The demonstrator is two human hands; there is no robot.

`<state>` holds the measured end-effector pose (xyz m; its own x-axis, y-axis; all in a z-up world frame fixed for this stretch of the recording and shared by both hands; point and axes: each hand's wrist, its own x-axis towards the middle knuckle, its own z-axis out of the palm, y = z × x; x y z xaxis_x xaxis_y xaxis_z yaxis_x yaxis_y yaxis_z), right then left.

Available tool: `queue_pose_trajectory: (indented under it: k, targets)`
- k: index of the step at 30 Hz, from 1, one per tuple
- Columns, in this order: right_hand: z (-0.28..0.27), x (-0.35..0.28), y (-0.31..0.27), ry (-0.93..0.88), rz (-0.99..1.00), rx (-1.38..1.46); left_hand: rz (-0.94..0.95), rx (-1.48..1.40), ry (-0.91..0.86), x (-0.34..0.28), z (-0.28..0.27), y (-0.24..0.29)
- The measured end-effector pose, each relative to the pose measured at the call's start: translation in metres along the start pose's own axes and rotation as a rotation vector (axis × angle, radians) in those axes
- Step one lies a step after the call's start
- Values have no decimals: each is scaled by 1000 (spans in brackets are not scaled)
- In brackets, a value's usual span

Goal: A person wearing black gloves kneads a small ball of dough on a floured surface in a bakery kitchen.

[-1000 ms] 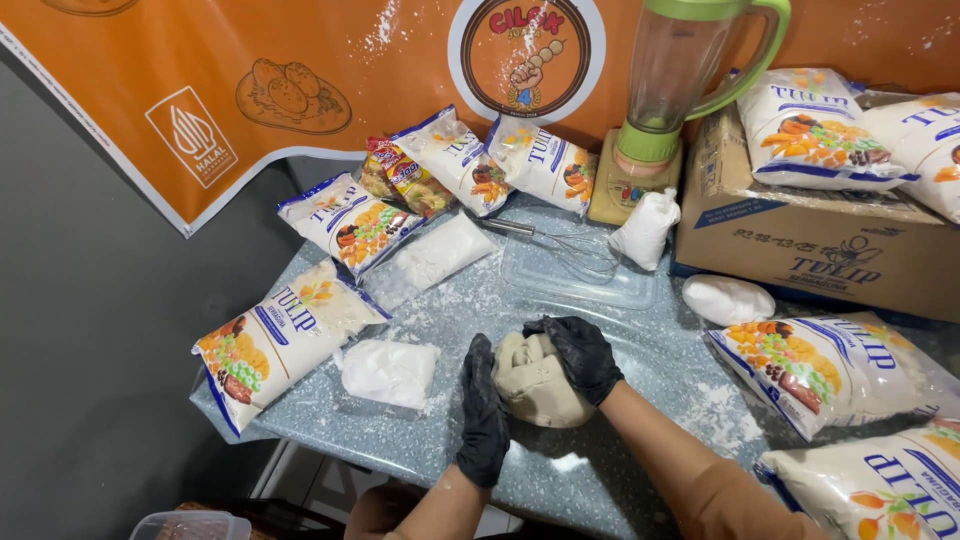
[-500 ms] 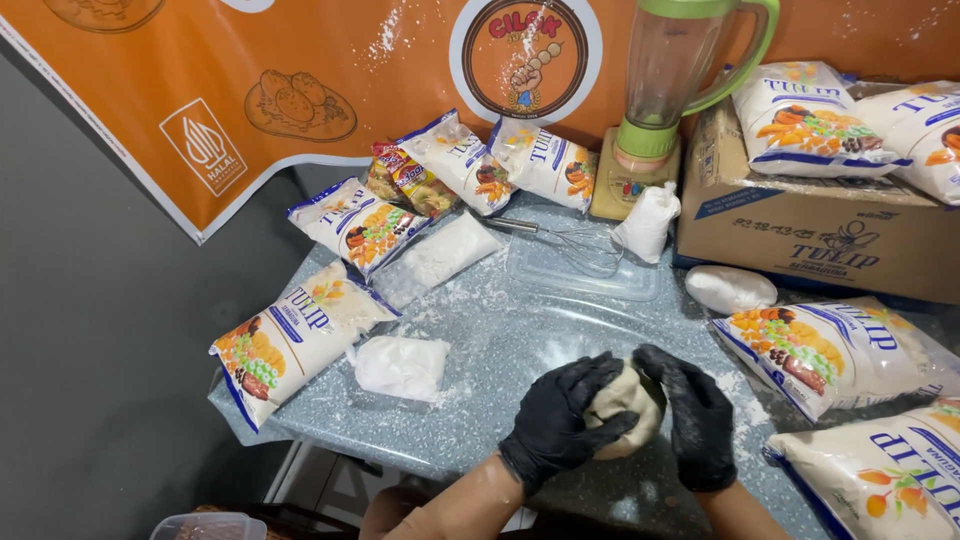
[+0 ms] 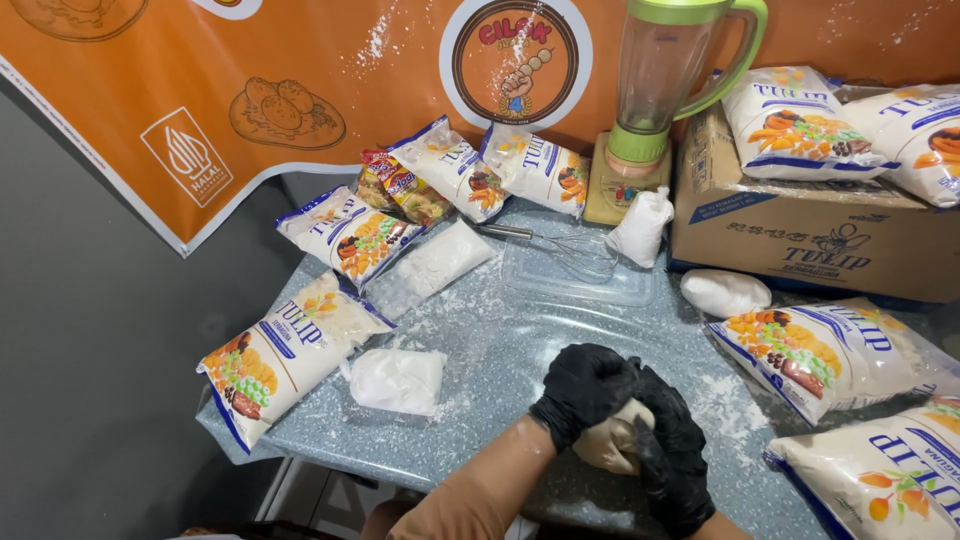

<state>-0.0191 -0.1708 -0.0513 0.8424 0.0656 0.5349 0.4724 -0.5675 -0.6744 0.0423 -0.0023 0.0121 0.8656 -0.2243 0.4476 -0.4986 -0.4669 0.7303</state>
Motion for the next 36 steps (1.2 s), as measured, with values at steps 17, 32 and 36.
queue_pose_trajectory:
  k: [17, 32, 36]
  targets:
    - [47, 85, -75, -111, -382, -642, -796, -680, 8, 11, -19, -97]
    - [95, 104, 36, -140, -362, -221, -145, 234, 459, -38, 4, -48]
    - [100, 112, 64, -135, -409, -181, -164, 343, 441, -39, 10, -32]
